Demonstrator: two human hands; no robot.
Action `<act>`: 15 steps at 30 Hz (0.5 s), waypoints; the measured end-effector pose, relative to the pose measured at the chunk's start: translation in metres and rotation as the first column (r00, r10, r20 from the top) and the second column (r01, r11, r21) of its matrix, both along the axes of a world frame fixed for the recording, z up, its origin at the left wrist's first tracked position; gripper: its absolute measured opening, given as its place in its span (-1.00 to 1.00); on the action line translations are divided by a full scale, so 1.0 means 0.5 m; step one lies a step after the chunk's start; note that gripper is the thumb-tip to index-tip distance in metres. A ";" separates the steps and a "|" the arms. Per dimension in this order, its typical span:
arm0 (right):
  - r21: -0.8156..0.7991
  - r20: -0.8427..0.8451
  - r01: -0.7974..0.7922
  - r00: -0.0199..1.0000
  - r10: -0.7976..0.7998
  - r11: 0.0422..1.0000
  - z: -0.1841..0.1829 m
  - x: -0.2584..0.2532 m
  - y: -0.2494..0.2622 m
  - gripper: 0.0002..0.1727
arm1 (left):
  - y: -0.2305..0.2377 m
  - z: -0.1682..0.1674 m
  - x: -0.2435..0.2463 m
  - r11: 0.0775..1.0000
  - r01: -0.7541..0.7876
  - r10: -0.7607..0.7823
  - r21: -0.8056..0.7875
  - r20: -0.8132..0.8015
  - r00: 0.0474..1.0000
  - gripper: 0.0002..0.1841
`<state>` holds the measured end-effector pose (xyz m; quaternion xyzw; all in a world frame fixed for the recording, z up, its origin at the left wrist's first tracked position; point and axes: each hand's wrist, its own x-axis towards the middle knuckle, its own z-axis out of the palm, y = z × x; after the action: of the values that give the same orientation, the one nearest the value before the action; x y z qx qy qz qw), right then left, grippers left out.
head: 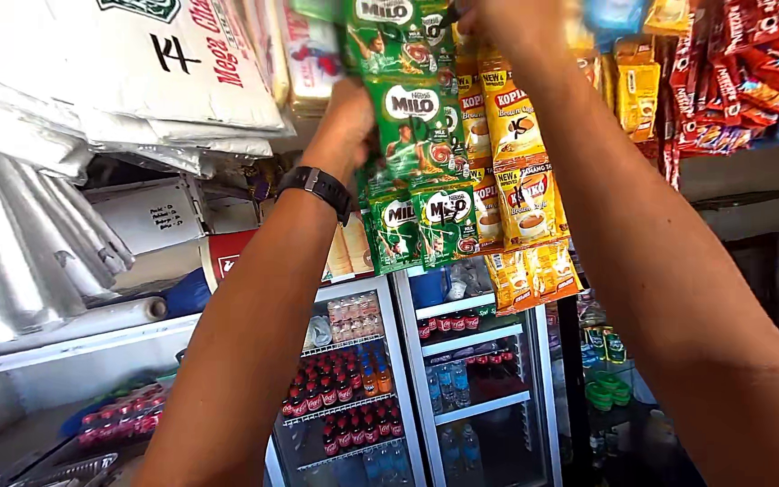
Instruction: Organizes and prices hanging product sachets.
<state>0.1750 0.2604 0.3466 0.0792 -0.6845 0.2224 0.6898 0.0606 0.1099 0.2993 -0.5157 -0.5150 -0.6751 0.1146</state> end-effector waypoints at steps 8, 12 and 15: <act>0.067 0.016 0.131 0.991 -0.133 0.989 0.012 -0.028 -0.005 -0.87 | 0.003 -0.007 -0.012 0.999 -0.029 0.030 0.027 -0.032 0.999 -0.83; 0.061 0.060 0.090 0.994 -0.093 0.994 -0.017 -0.028 0.005 -0.73 | 0.004 -0.012 -0.012 0.999 -0.021 0.022 0.045 -0.018 1.000 -0.84; 0.031 0.021 0.056 0.998 -0.056 0.998 -0.019 -0.026 0.006 -0.78 | 0.006 -0.012 -0.012 0.999 -0.016 0.018 0.050 -0.034 0.999 -0.84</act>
<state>0.1621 0.2635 0.3370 0.0679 -0.6973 0.1935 0.6868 0.0543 0.1128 0.2934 -0.5199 -0.5005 -0.6775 0.1420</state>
